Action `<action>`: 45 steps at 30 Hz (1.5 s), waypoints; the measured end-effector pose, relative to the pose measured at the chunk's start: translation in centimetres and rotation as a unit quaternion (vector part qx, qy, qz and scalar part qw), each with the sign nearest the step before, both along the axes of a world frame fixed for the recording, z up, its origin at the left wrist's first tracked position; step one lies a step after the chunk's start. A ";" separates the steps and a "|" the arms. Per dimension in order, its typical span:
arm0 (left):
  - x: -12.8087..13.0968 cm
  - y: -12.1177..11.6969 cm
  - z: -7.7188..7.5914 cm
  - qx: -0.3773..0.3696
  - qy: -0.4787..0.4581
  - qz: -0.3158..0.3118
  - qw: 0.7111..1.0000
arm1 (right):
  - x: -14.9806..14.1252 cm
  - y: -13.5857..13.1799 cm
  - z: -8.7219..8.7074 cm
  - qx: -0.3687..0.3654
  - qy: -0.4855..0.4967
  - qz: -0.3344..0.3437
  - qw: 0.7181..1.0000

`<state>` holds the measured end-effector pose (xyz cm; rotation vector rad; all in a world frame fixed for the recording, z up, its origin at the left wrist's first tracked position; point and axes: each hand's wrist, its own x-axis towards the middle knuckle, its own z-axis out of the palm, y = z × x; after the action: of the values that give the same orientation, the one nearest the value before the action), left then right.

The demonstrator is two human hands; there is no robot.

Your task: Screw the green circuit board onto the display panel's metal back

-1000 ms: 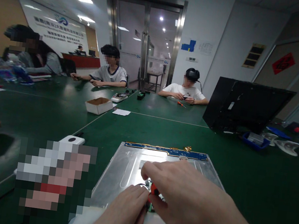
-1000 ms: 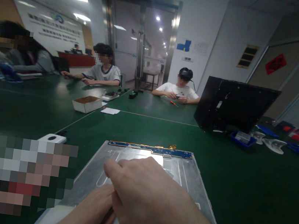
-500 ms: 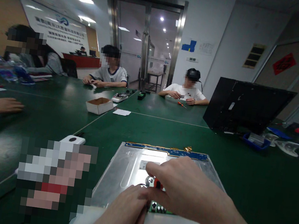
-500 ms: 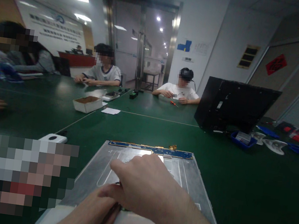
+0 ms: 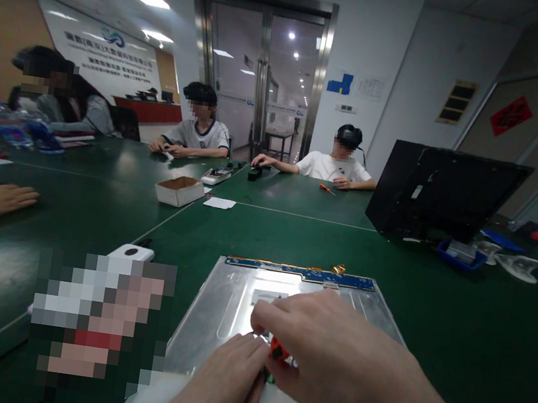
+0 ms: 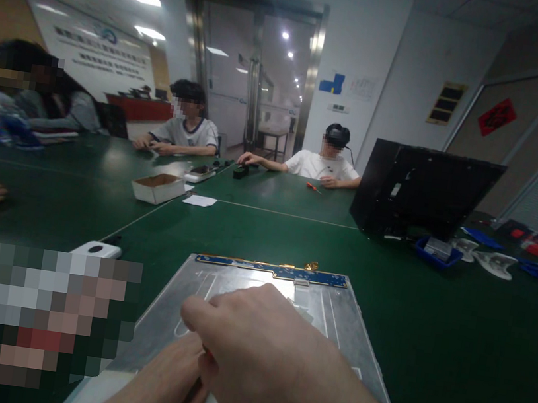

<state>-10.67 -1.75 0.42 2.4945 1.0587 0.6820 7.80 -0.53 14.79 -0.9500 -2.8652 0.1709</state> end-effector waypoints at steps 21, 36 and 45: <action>-0.1 -0.2 -0.2 0.023 -0.022 0.009 0.999 | -0.3 0.2 -0.3 0.035 -0.003 -0.069 0.997; -0.1 0.1 -0.2 -0.009 -0.016 -0.006 1.000 | 0.2 -0.1 -0.1 -0.009 0.026 -0.019 0.999; -0.1 0.0 -0.3 0.024 -0.036 -0.008 0.999 | 0.1 0.3 -0.2 -0.006 0.019 -0.038 0.999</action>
<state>-10.75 -1.74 0.08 2.4954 1.0077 0.7954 7.86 -0.25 14.59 -1.0458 -2.7916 0.1967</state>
